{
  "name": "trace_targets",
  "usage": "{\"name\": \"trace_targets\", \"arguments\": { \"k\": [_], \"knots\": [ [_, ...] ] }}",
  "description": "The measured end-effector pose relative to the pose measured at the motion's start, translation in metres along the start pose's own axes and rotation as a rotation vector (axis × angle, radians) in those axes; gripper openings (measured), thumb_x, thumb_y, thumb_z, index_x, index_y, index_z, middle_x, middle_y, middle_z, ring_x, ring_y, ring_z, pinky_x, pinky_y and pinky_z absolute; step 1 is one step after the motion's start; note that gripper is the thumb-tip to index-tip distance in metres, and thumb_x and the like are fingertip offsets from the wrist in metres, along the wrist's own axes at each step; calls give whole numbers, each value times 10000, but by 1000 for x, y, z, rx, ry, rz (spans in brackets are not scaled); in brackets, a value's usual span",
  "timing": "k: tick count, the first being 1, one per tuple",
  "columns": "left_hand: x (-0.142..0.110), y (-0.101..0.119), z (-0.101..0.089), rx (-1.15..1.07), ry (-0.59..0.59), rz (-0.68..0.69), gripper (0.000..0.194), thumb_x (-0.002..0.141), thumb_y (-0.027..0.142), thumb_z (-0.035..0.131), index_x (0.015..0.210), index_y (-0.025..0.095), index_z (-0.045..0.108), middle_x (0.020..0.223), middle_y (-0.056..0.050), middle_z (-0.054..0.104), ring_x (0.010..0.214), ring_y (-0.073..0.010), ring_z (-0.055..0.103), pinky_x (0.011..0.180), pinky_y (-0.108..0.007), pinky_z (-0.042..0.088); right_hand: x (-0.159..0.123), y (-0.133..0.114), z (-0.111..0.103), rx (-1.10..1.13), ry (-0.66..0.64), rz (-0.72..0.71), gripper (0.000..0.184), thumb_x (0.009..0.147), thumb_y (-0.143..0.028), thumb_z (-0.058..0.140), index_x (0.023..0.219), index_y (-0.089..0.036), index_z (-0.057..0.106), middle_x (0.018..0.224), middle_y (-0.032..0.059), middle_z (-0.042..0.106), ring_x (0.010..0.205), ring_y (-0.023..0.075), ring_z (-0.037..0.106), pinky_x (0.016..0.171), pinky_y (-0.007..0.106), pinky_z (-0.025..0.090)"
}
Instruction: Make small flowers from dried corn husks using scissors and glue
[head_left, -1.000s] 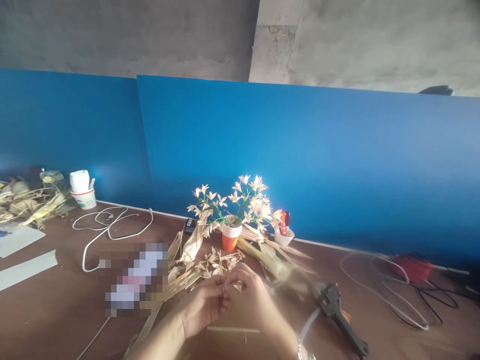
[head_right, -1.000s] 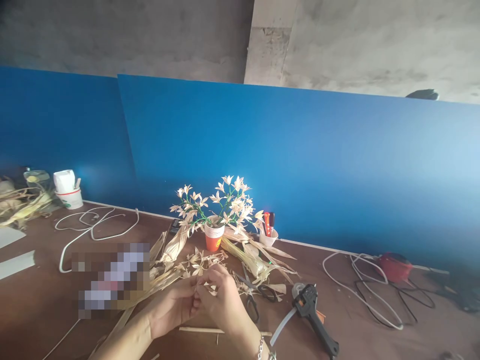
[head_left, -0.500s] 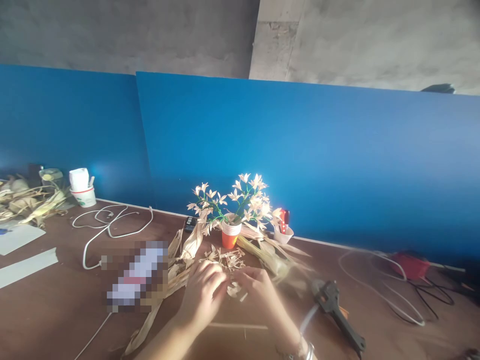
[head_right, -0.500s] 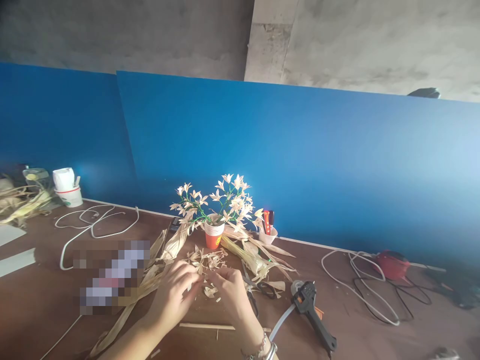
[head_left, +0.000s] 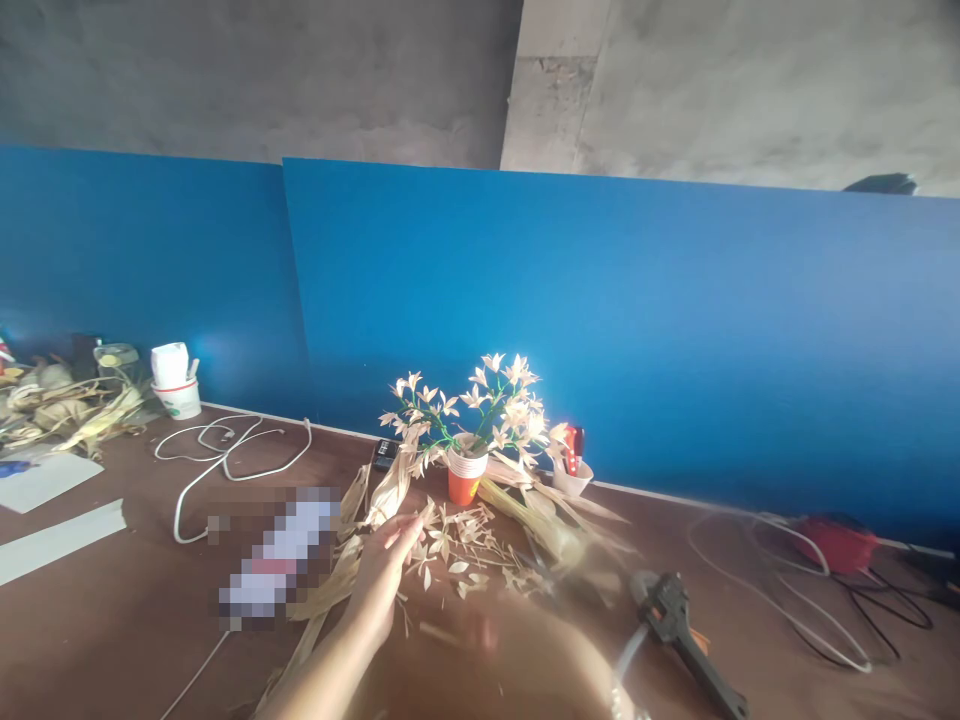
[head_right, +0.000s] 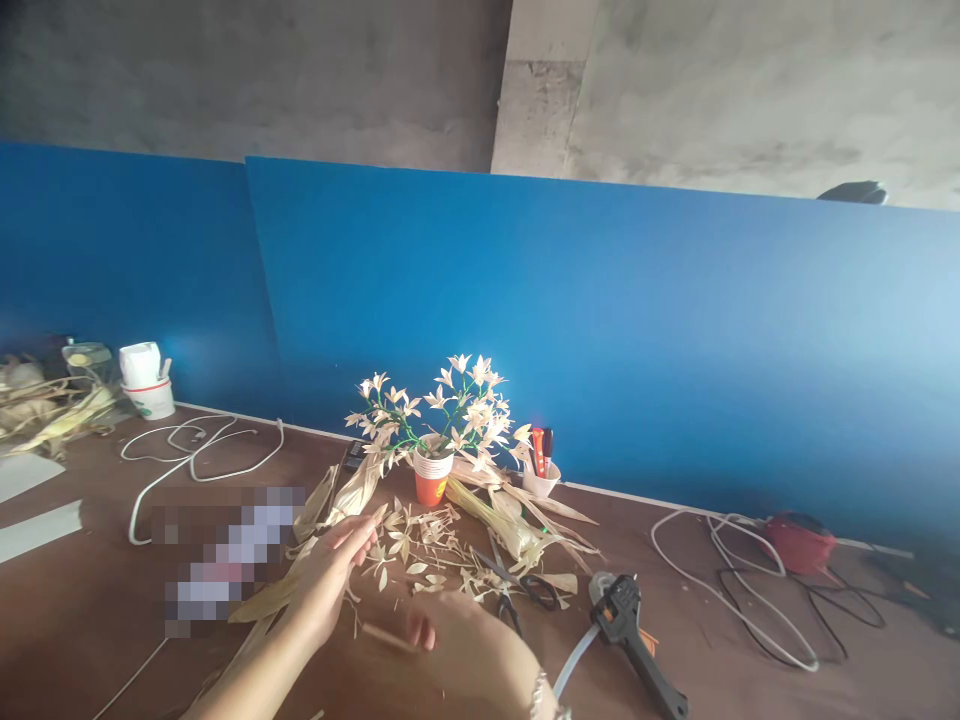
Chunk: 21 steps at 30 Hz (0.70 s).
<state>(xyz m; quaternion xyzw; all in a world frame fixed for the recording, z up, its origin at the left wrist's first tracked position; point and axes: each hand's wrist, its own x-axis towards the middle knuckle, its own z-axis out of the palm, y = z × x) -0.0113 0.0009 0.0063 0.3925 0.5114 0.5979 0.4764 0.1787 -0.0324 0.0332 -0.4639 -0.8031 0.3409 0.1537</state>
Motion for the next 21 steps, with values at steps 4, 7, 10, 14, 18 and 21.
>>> {"name": "trace_targets", "arguments": {
  "k": [4, 7, 10, 14, 18, 21],
  "knots": [
    [-7, 6, 6, -158, -73, -74, 296, 671, 460, 734, 711, 176, 660, 593, 43, 535, 518, -88, 436, 498, -203, 356, 1, -16, -25, 528, 82, 56, 343, 799, -343, 588, 1108, -200, 634, 784, 21, 629, 622, 120, 537, 581, 238, 410],
    [-17, 14, 13, -209, -178, -121, 289, 683, 443, 741, 714, 171, 647, 601, 42, 529, 518, -83, 432, 486, -193, 353, 6, -22, -21, 719, 75, 76, 598, 832, -460, 554, 1367, -209, 460, 737, 14, 594, 613, 129, 516, 575, 256, 398],
    [-25, 21, 17, -211, -241, -104, 257, 681, 406, 755, 731, 171, 661, 599, 42, 535, 539, -89, 456, 520, -195, 384, 5, -21, -20, 791, 4, 118, 669, 826, -517, 559, 1407, -209, 437, 642, -3, 557, 582, 127, 467, 539, 251, 342],
    [-26, 23, 19, -208, -257, -114, 264, 676, 420, 757, 746, 178, 677, 597, 43, 540, 564, -101, 484, 541, -201, 395, -5, -17, -35, 798, 45, 126, 687, 855, -478, 529, 1466, -230, 337, 593, -33, 500, 529, 99, 363, 497, 229, 251],
    [-26, 22, 20, -168, -215, -104, 265, 684, 432, 747, 744, 181, 689, 590, 42, 550, 571, -105, 483, 552, -206, 383, -10, -13, -46, 781, 39, 125, 673, 882, -461, 478, 1490, -262, 267, 579, -31, 504, 497, 100, 337, 460, 220, 210],
    [-29, 21, 22, -176, -266, -104, 248, 669, 414, 749, 729, 181, 691, 618, 26, 605, 619, -134, 541, 618, -238, 424, -7, -9, -42, 672, -43, 140, 602, 880, -436, 491, 1449, -284, 370, 620, -8, 563, 515, 108, 393, 475, 221, 281]
  ]
}}
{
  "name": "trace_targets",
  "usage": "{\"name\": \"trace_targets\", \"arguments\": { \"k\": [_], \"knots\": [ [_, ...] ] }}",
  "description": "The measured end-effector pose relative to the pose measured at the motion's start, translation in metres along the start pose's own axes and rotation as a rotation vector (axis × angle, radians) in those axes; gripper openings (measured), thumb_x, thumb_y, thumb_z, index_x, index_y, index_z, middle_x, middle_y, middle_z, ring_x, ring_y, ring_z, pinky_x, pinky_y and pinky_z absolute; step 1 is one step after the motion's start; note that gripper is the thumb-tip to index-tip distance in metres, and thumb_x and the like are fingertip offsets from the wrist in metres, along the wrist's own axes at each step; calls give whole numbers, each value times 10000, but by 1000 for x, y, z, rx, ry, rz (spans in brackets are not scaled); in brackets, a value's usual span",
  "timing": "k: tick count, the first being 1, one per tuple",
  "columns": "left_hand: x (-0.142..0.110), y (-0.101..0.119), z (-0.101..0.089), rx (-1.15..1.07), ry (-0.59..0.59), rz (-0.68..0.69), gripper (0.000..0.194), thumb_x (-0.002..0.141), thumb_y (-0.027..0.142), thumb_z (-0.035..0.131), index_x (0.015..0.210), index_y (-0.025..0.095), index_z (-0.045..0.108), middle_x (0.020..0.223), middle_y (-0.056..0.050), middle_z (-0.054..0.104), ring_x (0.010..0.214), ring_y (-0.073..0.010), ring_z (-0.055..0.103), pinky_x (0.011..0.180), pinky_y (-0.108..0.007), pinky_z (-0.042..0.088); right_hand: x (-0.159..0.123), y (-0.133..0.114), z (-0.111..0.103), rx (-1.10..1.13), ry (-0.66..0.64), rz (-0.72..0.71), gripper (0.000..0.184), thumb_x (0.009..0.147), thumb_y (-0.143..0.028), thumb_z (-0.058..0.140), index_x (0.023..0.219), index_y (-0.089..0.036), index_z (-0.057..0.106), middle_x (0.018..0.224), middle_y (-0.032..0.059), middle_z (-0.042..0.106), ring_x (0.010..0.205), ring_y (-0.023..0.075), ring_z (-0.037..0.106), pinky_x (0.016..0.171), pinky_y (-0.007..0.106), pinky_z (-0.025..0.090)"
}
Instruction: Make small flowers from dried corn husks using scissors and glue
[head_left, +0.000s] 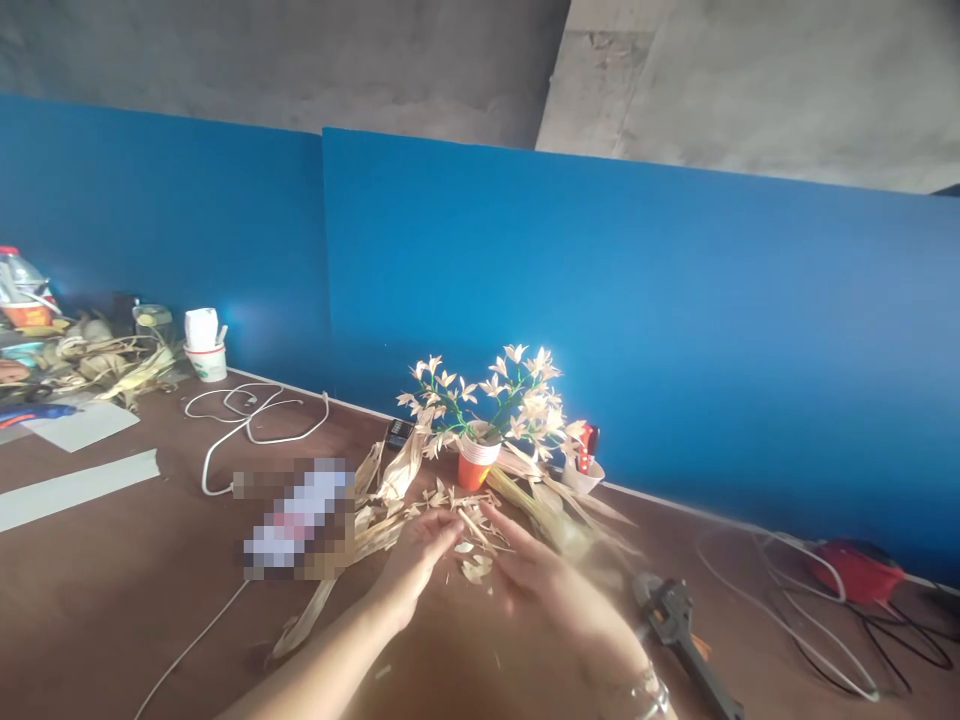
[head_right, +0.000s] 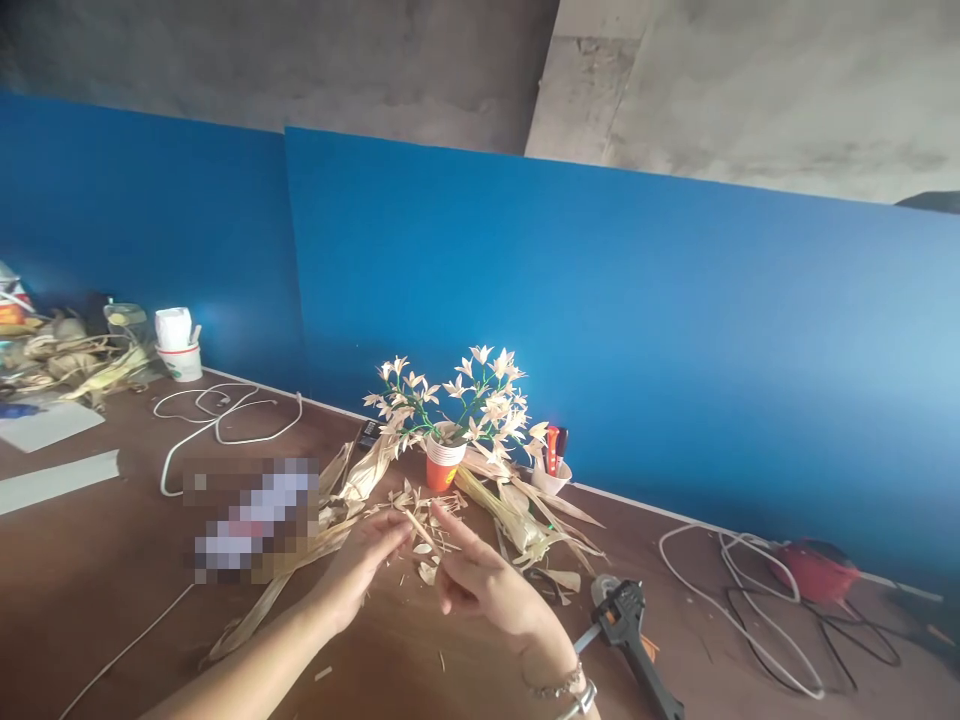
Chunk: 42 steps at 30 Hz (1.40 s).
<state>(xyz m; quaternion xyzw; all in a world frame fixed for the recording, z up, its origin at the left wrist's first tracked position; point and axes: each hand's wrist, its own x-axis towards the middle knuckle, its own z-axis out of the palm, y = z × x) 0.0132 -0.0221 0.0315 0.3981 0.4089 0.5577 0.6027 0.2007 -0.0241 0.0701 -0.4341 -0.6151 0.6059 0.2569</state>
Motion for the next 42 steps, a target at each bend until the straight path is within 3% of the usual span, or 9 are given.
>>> {"name": "trace_targets", "arguments": {
  "k": [4, 8, 15, 22, 27, 30, 32, 37, 42],
  "knots": [
    [0, -4, 0, 56, -73, 15, 210, 706, 377, 697, 772, 178, 700, 766, -23, 698, 771, -191, 618, 751, -289, 453, 11, 11, 1, -165, 32, -55, 451, 879, -381, 487, 1294, -240, 592, 725, 38, 639, 601, 146, 508, 547, 257, 421],
    [2, -7, -2, 244, -68, 104, 187, 732, 356, 640, 699, 174, 662, 659, -11, 651, 667, -178, 591, 650, -266, 435, 12, 10, 3, -296, 57, -76, 425, 873, -259, 457, 1264, -235, 622, 797, 41, 690, 652, 156, 568, 629, 284, 479],
    [1, -17, 4, 99, 161, -4, 129, 657, 248, 547, 545, 200, 505, 487, 52, 516, 486, -120, 490, 497, -220, 365, 6, -9, 30, -558, 154, -260, 517, 820, -225, 522, 1337, -224, 552, 867, 46, 728, 761, 195, 626, 733, 304, 511],
    [5, -18, 2, 109, 266, -84, 183, 609, 303, 536, 484, 216, 434, 406, 80, 396, 386, -97, 385, 421, -214, 286, 30, 29, 53, -964, 350, -181, 627, 755, -170, 568, 1356, -337, 506, 1066, 86, 693, 720, 182, 667, 641, 256, 517],
    [5, -13, -2, 241, 316, -15, 195, 628, 305, 585, 497, 195, 492, 447, 77, 378, 461, -92, 363, 472, -207, 269, 25, 24, 27, -665, 489, -131, 576, 783, -267, 557, 1355, -207, 524, 770, 70, 649, 583, 169, 582, 553, 258, 474],
    [6, -8, -4, 227, 247, 2, 186, 652, 353, 600, 567, 191, 567, 469, 67, 435, 458, -98, 374, 469, -212, 276, 17, 10, 15, -206, 324, -122, 615, 872, -286, 419, 1471, -188, 324, 559, -34, 476, 486, 125, 444, 489, 232, 400],
    [6, -5, -4, 215, 190, 25, 183, 647, 359, 615, 581, 191, 590, 475, 63, 460, 450, -98, 375, 460, -212, 277, 14, 6, 16, -58, 157, -93, 623, 868, -288, 438, 1471, -188, 320, 543, -52, 433, 476, 107, 385, 468, 217, 356],
    [4, -7, 0, 220, 110, 73, 142, 644, 314, 609, 591, 183, 626, 462, 65, 459, 456, -106, 407, 470, -213, 309, 18, 13, 32, -191, 104, -165, 494, 838, -329, 521, 1311, -196, 568, 636, 15, 606, 586, 145, 515, 577, 261, 448],
    [3, -10, -1, 258, 223, 23, 237, 645, 352, 615, 493, 198, 517, 428, 68, 412, 430, -103, 372, 456, -214, 278, 24, 24, 36, -493, 345, -224, 526, 740, -257, 589, 1265, -234, 616, 809, 56, 678, 707, 189, 580, 694, 299, 468]
  ]
}}
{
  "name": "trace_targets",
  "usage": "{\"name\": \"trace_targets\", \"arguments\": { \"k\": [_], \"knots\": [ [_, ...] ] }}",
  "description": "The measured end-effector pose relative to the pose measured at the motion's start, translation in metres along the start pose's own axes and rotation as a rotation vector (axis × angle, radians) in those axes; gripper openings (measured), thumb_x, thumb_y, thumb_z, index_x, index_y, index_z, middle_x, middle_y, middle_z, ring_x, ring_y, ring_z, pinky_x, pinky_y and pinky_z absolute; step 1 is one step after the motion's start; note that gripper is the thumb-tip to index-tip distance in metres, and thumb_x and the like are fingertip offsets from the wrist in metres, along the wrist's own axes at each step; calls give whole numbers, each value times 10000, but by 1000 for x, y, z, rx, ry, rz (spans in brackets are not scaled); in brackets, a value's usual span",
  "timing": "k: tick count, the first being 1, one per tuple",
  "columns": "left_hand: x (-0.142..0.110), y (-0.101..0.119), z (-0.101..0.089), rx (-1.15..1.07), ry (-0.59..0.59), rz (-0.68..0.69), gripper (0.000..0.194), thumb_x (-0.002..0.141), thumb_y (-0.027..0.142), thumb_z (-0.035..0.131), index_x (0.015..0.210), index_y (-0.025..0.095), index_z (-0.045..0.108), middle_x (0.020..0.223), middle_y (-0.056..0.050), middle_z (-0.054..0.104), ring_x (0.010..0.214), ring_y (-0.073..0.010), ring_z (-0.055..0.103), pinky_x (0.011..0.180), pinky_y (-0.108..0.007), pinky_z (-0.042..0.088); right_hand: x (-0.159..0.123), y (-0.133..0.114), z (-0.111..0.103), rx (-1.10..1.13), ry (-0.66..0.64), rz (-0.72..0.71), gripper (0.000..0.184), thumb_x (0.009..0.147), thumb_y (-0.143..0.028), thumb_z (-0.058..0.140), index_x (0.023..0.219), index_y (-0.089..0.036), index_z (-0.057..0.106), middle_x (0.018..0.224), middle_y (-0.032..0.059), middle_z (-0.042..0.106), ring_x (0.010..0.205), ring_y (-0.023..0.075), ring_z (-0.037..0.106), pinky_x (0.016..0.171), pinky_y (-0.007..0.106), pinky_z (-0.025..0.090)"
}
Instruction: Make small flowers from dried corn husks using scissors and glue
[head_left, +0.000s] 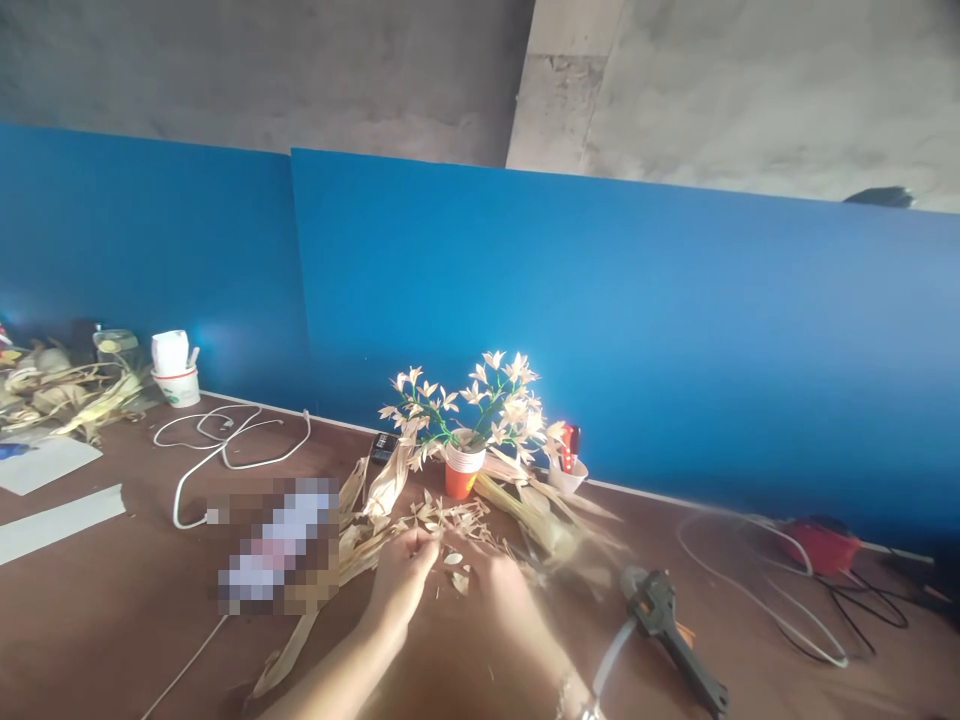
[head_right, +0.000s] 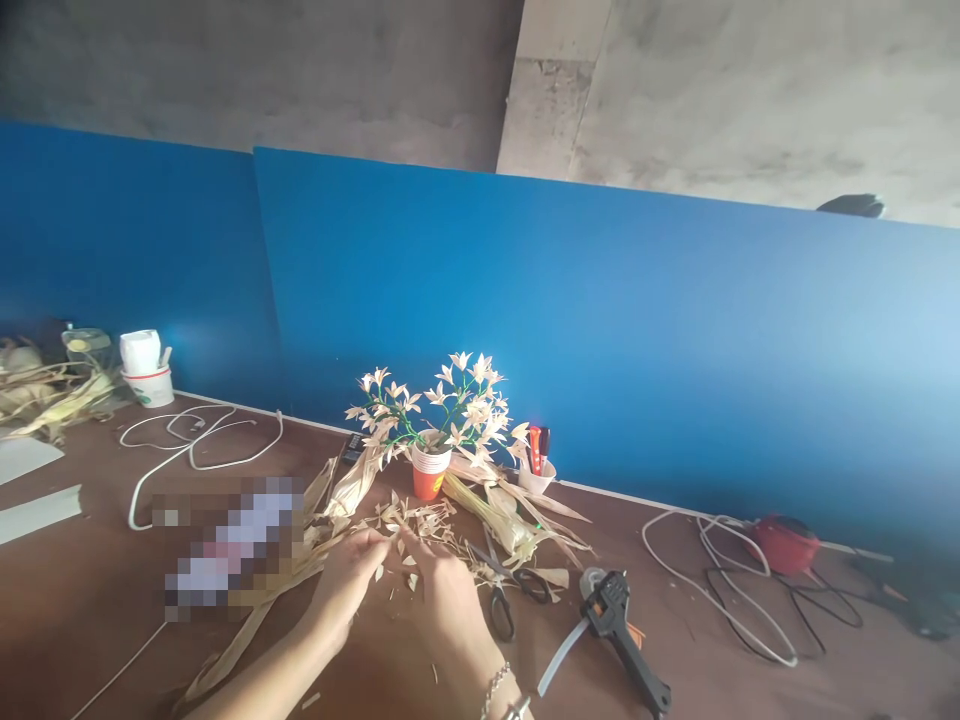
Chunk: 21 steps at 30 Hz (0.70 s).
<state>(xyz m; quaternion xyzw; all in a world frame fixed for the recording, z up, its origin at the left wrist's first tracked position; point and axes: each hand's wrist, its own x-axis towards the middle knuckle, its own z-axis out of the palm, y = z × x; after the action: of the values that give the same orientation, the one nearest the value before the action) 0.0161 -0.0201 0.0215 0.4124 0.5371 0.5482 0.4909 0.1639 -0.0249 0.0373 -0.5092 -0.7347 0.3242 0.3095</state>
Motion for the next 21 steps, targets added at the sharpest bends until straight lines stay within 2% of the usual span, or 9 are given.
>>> {"name": "trace_targets", "arguments": {
  "k": [2, 4, 7, 10, 13, 15, 17, 19, 21],
  "knots": [
    [0, 2, -3, 42, 48, 28, 252, 671, 382, 634, 519, 199, 550, 446, 60, 440, 446, -106, 387, 465, -214, 286, 1, 3, -4, -48, 86, 28, 543, 724, -247, 592, 1266, -219, 615, 771, 50, 645, 655, 169, 546, 651, 277, 449],
    [1, 6, -6, 54, 64, 38, 248, 676, 411, 647, 558, 201, 590, 449, 60, 448, 442, -108, 394, 464, -216, 290, 2, 4, -9, 88, 91, 58, 556, 791, -275, 533, 1341, -191, 541, 667, 5, 559, 577, 130, 466, 584, 247, 412],
    [4, 9, -8, 24, -20, 19, 245, 662, 434, 646, 602, 197, 630, 484, 51, 503, 434, -105, 405, 462, -217, 299, 2, 0, -14, 425, -61, 135, 594, 880, -326, 450, 1451, -182, 369, 571, -60, 405, 504, 93, 340, 497, 207, 338],
    [5, 9, -9, 8, -151, 42, 222, 662, 407, 647, 647, 186, 666, 559, 27, 582, 482, -114, 456, 489, -219, 329, 1, -6, -12, 519, -188, 162, 577, 872, -383, 497, 1412, -190, 438, 557, -51, 432, 494, 93, 361, 482, 205, 350],
    [6, 3, -7, -3, -159, 42, 185, 666, 353, 642, 608, 177, 645, 518, 36, 559, 488, -112, 453, 502, -217, 332, 0, -10, -6, 371, -166, 40, 482, 889, -372, 467, 1325, -188, 558, 622, 5, 571, 558, 126, 491, 574, 248, 448],
    [6, -2, -4, -43, -124, 7, 187, 665, 329, 628, 566, 172, 603, 496, 41, 538, 473, -104, 432, 490, -213, 321, -1, -10, 0, 171, -113, -74, 465, 873, -307, 480, 1316, -201, 572, 779, 50, 668, 662, 157, 576, 669, 276, 488],
    [5, -8, -1, -92, -93, -40, 199, 672, 337, 620, 568, 172, 582, 490, 44, 524, 466, -104, 431, 478, -211, 327, -2, -8, 8, -87, -62, -137, 529, 825, -233, 515, 1354, -228, 530, 967, 87, 697, 735, 178, 623, 707, 284, 501],
    [4, -11, 2, -117, -69, -87, 200, 670, 339, 617, 566, 179, 560, 484, 46, 519, 457, -112, 446, 468, -217, 342, -1, -5, 16, -328, -42, -131, 630, 781, -174, 525, 1402, -255, 460, 1074, 112, 684, 742, 191, 650, 674, 279, 507],
    [2, -11, 3, -76, -35, -108, 202, 669, 320, 607, 538, 193, 522, 456, 56, 496, 436, -118, 441, 456, -221, 337, 1, 0, 21, -486, -28, -78, 704, 746, -120, 514, 1429, -258, 415, 1083, 119, 679, 730, 199, 664, 635, 270, 504]
  ]
}}
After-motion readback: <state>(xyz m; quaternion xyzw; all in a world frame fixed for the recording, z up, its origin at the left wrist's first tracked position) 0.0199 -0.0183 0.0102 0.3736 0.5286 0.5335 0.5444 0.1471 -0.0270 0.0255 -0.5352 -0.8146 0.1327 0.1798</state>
